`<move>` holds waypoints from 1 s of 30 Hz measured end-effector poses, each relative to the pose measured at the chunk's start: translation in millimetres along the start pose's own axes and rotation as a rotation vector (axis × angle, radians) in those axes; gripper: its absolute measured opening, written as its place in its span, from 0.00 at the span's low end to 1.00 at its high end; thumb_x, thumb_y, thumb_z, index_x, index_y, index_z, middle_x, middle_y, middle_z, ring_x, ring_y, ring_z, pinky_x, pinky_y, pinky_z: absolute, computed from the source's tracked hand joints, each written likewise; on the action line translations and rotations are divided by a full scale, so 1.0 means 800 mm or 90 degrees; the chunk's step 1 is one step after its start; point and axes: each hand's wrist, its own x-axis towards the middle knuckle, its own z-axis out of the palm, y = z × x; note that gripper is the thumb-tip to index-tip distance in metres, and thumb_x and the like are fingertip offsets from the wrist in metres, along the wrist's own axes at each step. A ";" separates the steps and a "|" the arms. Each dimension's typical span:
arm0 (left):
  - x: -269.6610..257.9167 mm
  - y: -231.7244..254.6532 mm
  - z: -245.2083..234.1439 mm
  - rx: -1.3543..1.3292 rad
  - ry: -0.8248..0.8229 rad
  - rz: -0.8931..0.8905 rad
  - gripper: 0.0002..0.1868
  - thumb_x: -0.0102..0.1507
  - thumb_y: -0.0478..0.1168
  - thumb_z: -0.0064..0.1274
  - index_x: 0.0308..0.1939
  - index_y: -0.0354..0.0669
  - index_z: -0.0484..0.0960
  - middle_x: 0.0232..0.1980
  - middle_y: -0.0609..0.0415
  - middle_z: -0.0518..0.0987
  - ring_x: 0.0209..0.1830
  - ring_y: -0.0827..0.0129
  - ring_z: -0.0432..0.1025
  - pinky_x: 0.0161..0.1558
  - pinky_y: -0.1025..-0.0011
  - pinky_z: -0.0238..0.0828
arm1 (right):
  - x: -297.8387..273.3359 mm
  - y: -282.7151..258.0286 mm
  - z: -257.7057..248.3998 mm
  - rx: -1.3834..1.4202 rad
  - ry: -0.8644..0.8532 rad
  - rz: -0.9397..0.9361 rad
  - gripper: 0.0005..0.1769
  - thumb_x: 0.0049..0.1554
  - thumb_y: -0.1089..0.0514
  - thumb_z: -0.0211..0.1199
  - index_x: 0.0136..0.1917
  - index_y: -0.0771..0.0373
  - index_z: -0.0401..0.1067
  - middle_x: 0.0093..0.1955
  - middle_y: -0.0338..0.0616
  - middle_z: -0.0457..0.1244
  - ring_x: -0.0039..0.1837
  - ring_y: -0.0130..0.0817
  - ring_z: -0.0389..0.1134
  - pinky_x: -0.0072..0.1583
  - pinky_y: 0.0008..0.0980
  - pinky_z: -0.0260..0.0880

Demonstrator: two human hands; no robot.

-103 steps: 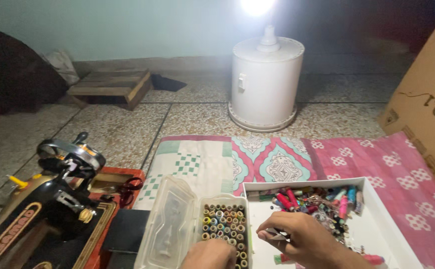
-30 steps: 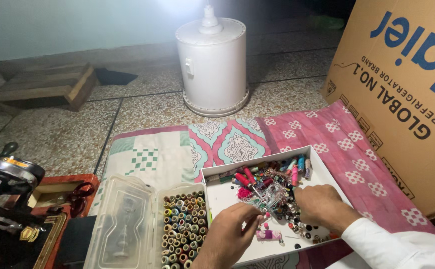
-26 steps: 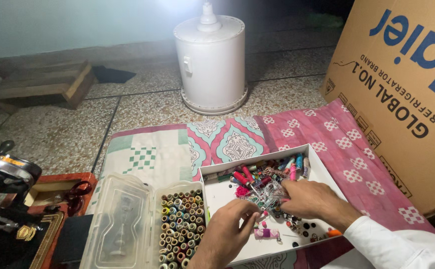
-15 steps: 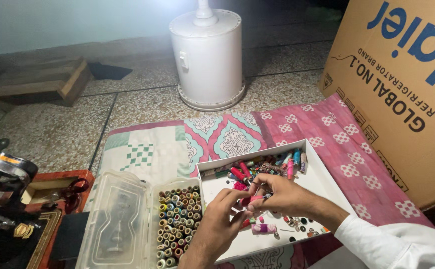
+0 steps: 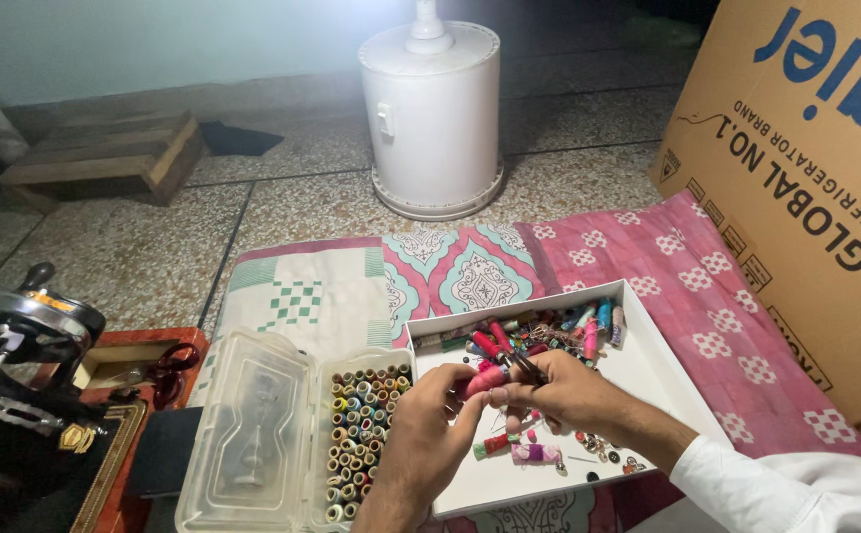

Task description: The person sorts through sewing materials in a white tray, picking up spools of thread and metallic components by hand and placing them into a separate clear plastic container.

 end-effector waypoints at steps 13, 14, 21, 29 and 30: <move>-0.010 0.007 -0.062 0.127 -0.077 0.032 0.10 0.56 0.35 0.63 0.41 0.41 0.83 0.39 0.51 0.77 0.35 0.62 0.78 0.37 0.65 0.75 | 0.015 0.015 0.033 -0.050 0.048 -0.137 0.13 0.54 0.54 0.74 0.44 0.67 0.80 0.35 0.38 0.68 0.35 0.20 0.62 0.36 0.23 0.61; -0.010 0.006 -0.066 0.108 -0.077 0.034 0.10 0.57 0.34 0.62 0.42 0.41 0.83 0.40 0.52 0.77 0.36 0.63 0.79 0.38 0.66 0.77 | 0.014 0.010 0.040 -0.022 0.036 -0.152 0.14 0.53 0.54 0.74 0.48 0.64 0.79 0.39 0.36 0.68 0.38 0.18 0.65 0.39 0.22 0.66; -0.012 -0.001 -0.105 0.068 -0.046 0.020 0.11 0.58 0.35 0.61 0.45 0.42 0.85 0.42 0.52 0.84 0.40 0.65 0.83 0.41 0.69 0.80 | 0.029 -0.014 0.085 0.081 -0.021 -0.164 0.21 0.56 0.51 0.71 0.61 0.59 0.78 0.51 0.34 0.73 0.48 0.16 0.70 0.44 0.20 0.70; -0.038 -0.039 -0.145 0.221 -0.091 -0.102 0.16 0.55 0.36 0.62 0.46 0.40 0.82 0.44 0.44 0.82 0.48 0.51 0.78 0.49 0.59 0.73 | 0.054 -0.017 0.111 0.068 0.004 -0.122 0.17 0.53 0.53 0.69 0.54 0.62 0.79 0.41 0.35 0.77 0.31 0.16 0.60 0.31 0.23 0.55; -0.041 -0.044 -0.143 0.246 -0.093 -0.115 0.13 0.56 0.37 0.62 0.44 0.40 0.82 0.43 0.43 0.82 0.47 0.50 0.77 0.48 0.58 0.73 | 0.055 -0.014 0.114 0.056 -0.001 -0.099 0.16 0.53 0.53 0.69 0.53 0.62 0.79 0.38 0.34 0.76 0.28 0.18 0.56 0.30 0.24 0.53</move>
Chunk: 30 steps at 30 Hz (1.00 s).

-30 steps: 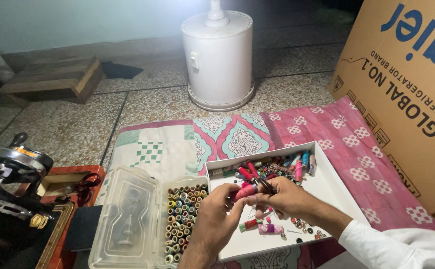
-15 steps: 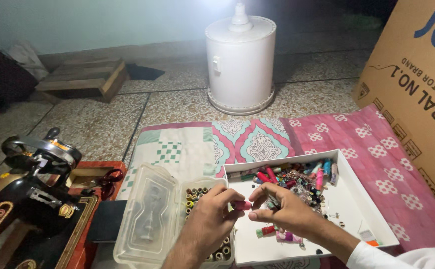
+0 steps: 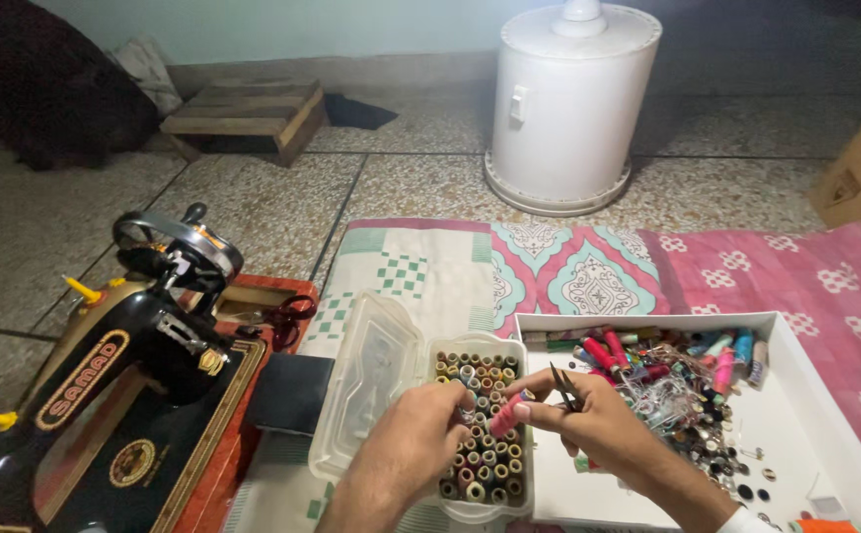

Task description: The person sorts through sewing materials in a white tray, picking up spools of thread and metallic components by hand and placing them into a separate clear plastic container.

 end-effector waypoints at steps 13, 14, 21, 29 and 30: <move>0.005 -0.029 0.027 0.188 -0.164 -0.093 0.08 0.59 0.40 0.59 0.38 0.39 0.86 0.39 0.38 0.82 0.43 0.44 0.78 0.45 0.51 0.76 | -0.006 0.015 0.035 -0.205 -0.068 -0.118 0.17 0.52 0.54 0.73 0.53 0.61 0.78 0.38 0.35 0.72 0.40 0.19 0.70 0.43 0.27 0.71; 0.006 -0.033 0.029 0.181 -0.177 -0.101 0.08 0.59 0.40 0.59 0.38 0.39 0.86 0.39 0.37 0.82 0.43 0.44 0.78 0.45 0.51 0.77 | -0.007 0.013 0.039 -0.225 -0.070 -0.123 0.16 0.52 0.54 0.73 0.53 0.60 0.79 0.38 0.37 0.73 0.41 0.20 0.71 0.43 0.27 0.72; 0.006 -0.043 0.042 0.168 -0.208 -0.099 0.09 0.52 0.36 0.63 0.37 0.42 0.87 0.38 0.39 0.82 0.42 0.46 0.79 0.44 0.53 0.77 | -0.013 0.012 0.049 -0.328 -0.105 -0.249 0.15 0.51 0.59 0.72 0.54 0.56 0.80 0.43 0.41 0.75 0.47 0.31 0.79 0.49 0.32 0.77; 0.004 -0.036 0.058 0.235 -0.179 -0.106 0.10 0.54 0.38 0.66 0.39 0.44 0.88 0.41 0.41 0.84 0.46 0.47 0.79 0.47 0.53 0.76 | -0.012 0.023 0.052 -0.492 -0.141 -0.389 0.21 0.41 0.65 0.73 0.50 0.55 0.79 0.52 0.37 0.72 0.49 0.43 0.75 0.49 0.37 0.75; 0.007 -0.036 0.058 0.244 -0.197 -0.114 0.12 0.53 0.39 0.67 0.40 0.43 0.87 0.41 0.41 0.83 0.46 0.48 0.79 0.48 0.54 0.76 | -0.013 0.024 0.051 -0.510 -0.153 -0.385 0.25 0.38 0.67 0.71 0.51 0.54 0.80 0.54 0.36 0.71 0.49 0.44 0.75 0.49 0.37 0.75</move>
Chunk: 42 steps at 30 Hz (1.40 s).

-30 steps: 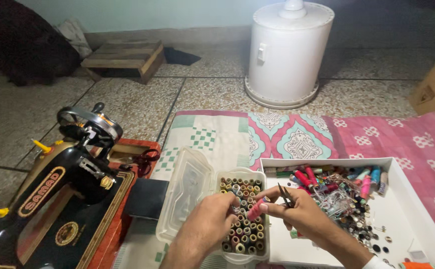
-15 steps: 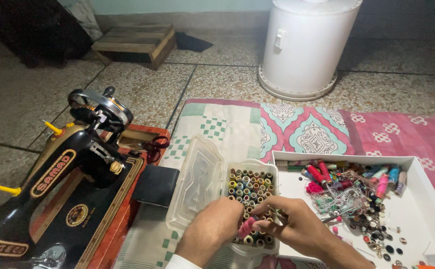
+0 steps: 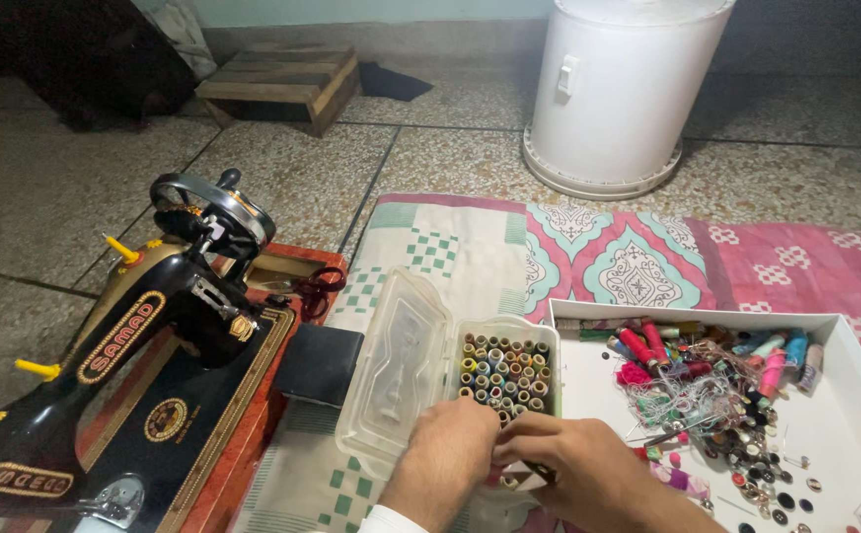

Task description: The person sorts through sewing materials in a white tray, picking up spools of thread and metallic components by hand and placing them into a separate clear plastic container.

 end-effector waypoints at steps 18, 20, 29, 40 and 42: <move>-0.017 -0.013 -0.040 -0.150 -0.093 0.050 0.14 0.52 0.42 0.65 0.41 0.44 0.88 0.37 0.42 0.85 0.39 0.53 0.81 0.44 0.59 0.78 | 0.003 -0.003 -0.009 0.084 0.028 0.040 0.18 0.46 0.65 0.72 0.51 0.54 0.79 0.46 0.38 0.71 0.47 0.41 0.75 0.47 0.37 0.75; -0.014 -0.008 -0.037 -0.139 -0.094 0.041 0.14 0.51 0.41 0.66 0.41 0.44 0.88 0.37 0.42 0.85 0.40 0.53 0.81 0.45 0.59 0.77 | 0.003 -0.002 -0.010 0.108 0.043 0.040 0.16 0.48 0.65 0.71 0.50 0.55 0.78 0.45 0.39 0.71 0.48 0.40 0.76 0.47 0.36 0.75; -0.003 -0.006 -0.029 -0.112 -0.095 0.005 0.14 0.50 0.38 0.69 0.39 0.43 0.89 0.38 0.43 0.85 0.41 0.54 0.81 0.45 0.58 0.78 | 0.002 0.000 -0.008 0.064 0.024 0.017 0.20 0.44 0.66 0.73 0.50 0.55 0.77 0.46 0.39 0.71 0.49 0.42 0.74 0.48 0.38 0.74; 0.007 0.001 0.006 -0.007 -0.018 0.001 0.15 0.51 0.37 0.69 0.41 0.42 0.87 0.42 0.42 0.83 0.46 0.48 0.79 0.49 0.53 0.76 | -0.001 -0.002 -0.002 0.024 0.020 0.015 0.16 0.45 0.63 0.72 0.48 0.55 0.76 0.44 0.38 0.70 0.47 0.44 0.73 0.47 0.39 0.73; 0.010 0.004 0.013 0.025 0.016 0.018 0.11 0.53 0.36 0.67 0.40 0.42 0.88 0.41 0.41 0.84 0.45 0.47 0.79 0.48 0.52 0.76 | -0.001 -0.003 -0.003 0.002 0.003 0.037 0.21 0.42 0.63 0.72 0.51 0.54 0.76 0.46 0.39 0.69 0.47 0.45 0.73 0.46 0.41 0.72</move>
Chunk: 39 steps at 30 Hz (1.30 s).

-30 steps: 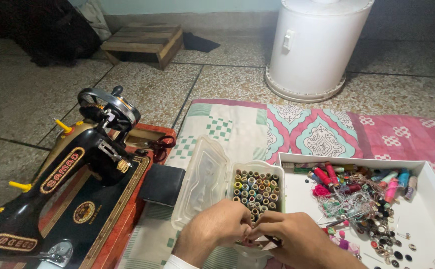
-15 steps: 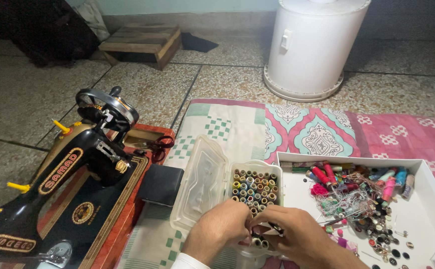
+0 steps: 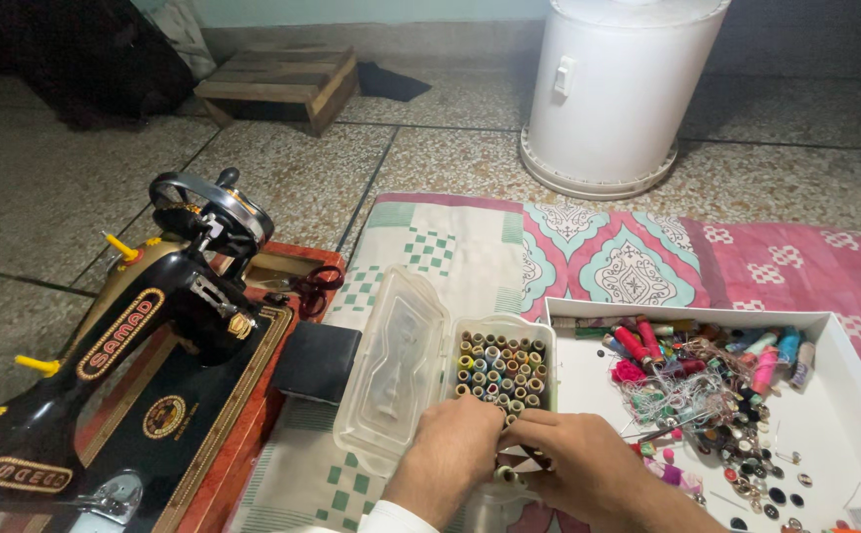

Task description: The person sorts through sewing materials in a white tray, picking up spools of thread and metallic components by hand and placing them into a separate clear plastic container.

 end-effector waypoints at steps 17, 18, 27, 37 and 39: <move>-0.009 -0.003 -0.012 0.002 -0.009 0.023 0.14 0.51 0.38 0.69 0.40 0.42 0.88 0.40 0.41 0.84 0.44 0.48 0.80 0.46 0.54 0.77 | 0.000 -0.005 0.000 -0.062 0.012 -0.023 0.20 0.42 0.61 0.72 0.50 0.51 0.78 0.44 0.38 0.68 0.44 0.46 0.72 0.44 0.43 0.72; -0.009 -0.005 -0.013 -0.012 -0.015 0.018 0.15 0.50 0.38 0.70 0.40 0.42 0.88 0.40 0.41 0.84 0.45 0.48 0.80 0.47 0.54 0.77 | -0.001 -0.005 0.001 -0.062 0.016 -0.022 0.18 0.43 0.60 0.72 0.49 0.51 0.78 0.43 0.38 0.68 0.44 0.46 0.72 0.44 0.43 0.72; -0.007 0.003 -0.021 -0.015 -0.032 0.003 0.15 0.50 0.39 0.70 0.40 0.43 0.87 0.40 0.41 0.83 0.44 0.48 0.79 0.47 0.54 0.76 | -0.004 -0.004 0.000 -0.055 0.019 -0.044 0.18 0.44 0.61 0.72 0.49 0.54 0.77 0.43 0.40 0.70 0.46 0.46 0.73 0.46 0.42 0.73; -0.027 0.028 -0.056 -0.259 0.199 0.298 0.09 0.55 0.36 0.61 0.35 0.37 0.79 0.34 0.44 0.79 0.35 0.50 0.75 0.37 0.58 0.71 | -0.028 -0.018 -0.063 -0.031 0.108 -0.090 0.13 0.50 0.61 0.72 0.50 0.57 0.76 0.46 0.43 0.73 0.48 0.45 0.75 0.47 0.39 0.74; -0.025 0.043 -0.058 -0.297 0.195 0.312 0.08 0.59 0.38 0.60 0.37 0.38 0.79 0.35 0.46 0.79 0.35 0.54 0.76 0.37 0.60 0.72 | -0.044 -0.016 -0.090 -0.047 0.066 -0.036 0.11 0.52 0.59 0.70 0.50 0.57 0.76 0.43 0.43 0.72 0.47 0.44 0.75 0.46 0.40 0.73</move>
